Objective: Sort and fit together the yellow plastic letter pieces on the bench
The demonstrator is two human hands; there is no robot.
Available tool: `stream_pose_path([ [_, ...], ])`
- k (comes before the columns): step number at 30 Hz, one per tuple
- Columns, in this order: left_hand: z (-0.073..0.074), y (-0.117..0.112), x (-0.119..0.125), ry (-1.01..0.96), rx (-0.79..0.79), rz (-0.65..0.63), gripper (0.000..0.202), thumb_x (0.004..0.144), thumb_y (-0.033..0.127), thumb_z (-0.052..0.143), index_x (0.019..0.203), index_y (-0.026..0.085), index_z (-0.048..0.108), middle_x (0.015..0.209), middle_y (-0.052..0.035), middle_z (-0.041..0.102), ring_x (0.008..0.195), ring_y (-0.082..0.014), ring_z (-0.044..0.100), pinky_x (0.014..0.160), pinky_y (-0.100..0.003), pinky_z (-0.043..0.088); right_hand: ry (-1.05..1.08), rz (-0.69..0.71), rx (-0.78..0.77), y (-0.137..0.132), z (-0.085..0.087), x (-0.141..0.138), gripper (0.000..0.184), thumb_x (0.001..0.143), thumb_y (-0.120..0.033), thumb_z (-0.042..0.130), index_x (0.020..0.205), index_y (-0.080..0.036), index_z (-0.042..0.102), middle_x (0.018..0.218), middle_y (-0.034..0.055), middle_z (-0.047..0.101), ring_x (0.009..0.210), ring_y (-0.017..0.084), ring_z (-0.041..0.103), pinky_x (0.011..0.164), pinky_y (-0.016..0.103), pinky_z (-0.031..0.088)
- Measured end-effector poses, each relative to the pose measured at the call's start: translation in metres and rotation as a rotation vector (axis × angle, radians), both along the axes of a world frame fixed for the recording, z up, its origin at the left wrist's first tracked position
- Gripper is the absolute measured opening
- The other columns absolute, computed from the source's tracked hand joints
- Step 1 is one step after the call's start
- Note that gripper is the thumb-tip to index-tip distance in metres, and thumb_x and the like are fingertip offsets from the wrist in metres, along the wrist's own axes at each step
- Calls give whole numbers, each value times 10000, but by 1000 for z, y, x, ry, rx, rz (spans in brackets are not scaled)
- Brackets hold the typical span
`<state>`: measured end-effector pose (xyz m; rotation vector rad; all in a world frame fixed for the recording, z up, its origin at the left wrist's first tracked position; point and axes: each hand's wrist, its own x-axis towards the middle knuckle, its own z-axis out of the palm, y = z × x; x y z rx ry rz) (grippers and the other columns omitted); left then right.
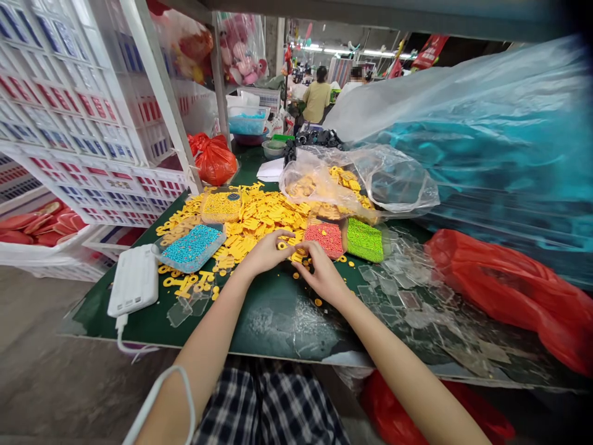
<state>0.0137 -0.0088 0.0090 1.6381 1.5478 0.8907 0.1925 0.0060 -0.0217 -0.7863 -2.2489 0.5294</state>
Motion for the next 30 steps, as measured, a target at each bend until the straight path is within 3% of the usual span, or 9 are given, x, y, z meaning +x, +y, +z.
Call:
stream_pose_path([
  [3, 5, -1, 2, -134, -61, 41, 424, 819, 279, 601, 1215, 129, 578, 739, -6, 625, 593, -120, 540, 580, -228, 421, 70, -17, 33, 1, 3, 2, 214, 929, -332, 527, 1110, -221, 548, 1156, 101, 630, 1117, 228, 590, 958, 399, 493],
  [7, 12, -3, 4, -237, -132, 60, 403, 821, 255, 601, 1206, 139, 594, 641, 31, 570, 498, -84, 448, 509, -202, 348, 69, -6, 64, 2, 5, 6, 259, 924, -349, 550, 1147, -235, 615, 1238, 83, 649, 1154, 217, 607, 1010, 409, 487],
  [11, 12, -3, 3, -229, -128, 36, 359, 824, 226, 602, 1172, 140, 624, 678, 9, 607, 551, -96, 509, 531, -202, 386, 39, 0, 93, 4, 4, 9, 288, 936, -358, 528, 1180, -255, 643, 1267, 68, 642, 1157, 212, 615, 1029, 421, 484],
  [16, 12, -1, 0, -356, -149, 84, 292, 916, 333, 536, 1097, 129, 643, 831, -54, 698, 683, -124, 626, 629, -226, 478, 31, -38, 120, 6, 5, 11, 286, 950, -371, 500, 1158, -254, 658, 1246, 82, 643, 1138, 223, 620, 1005, 434, 501],
  [20, 12, 0, -1, -259, -206, 71, 344, 967, 335, 420, 872, 97, 649, 843, -95, 722, 605, -117, 606, 521, -211, 433, 74, -70, 121, 9, 7, 12, 299, 967, -373, 454, 1134, -228, 654, 1202, 107, 644, 1132, 236, 610, 967, 429, 525],
  [23, 11, -1, -2, -192, -234, 0, 362, 959, 316, 401, 844, 94, 663, 831, -98, 730, 572, -120, 600, 495, -215, 410, 98, -66, 78, 9, 10, 13, 281, 971, -358, 440, 1104, -228, 650, 1150, 107, 651, 1107, 233, 613, 909, 402, 555],
  [27, 10, -2, -3, -117, -247, -96, 341, 919, 236, 387, 918, 113, 705, 875, -82, 745, 656, -141, 649, 563, -233, 454, 128, -91, 63, 10, 14, 17, 262, 966, -357, 447, 1084, -228, 642, 1136, 105, 653, 1073, 232, 623, 866, 391, 568],
  [30, 8, -5, -2, 55, -159, -221, 232, 849, 220, 529, 959, 151, 721, 939, -53, 749, 808, -171, 678, 704, -259, 497, 146, -152, 136, 13, 15, 21, 261, 965, -363, 450, 1055, -222, 649, 1101, 100, 671, 1038, 236, 638, 879, 405, 556],
])
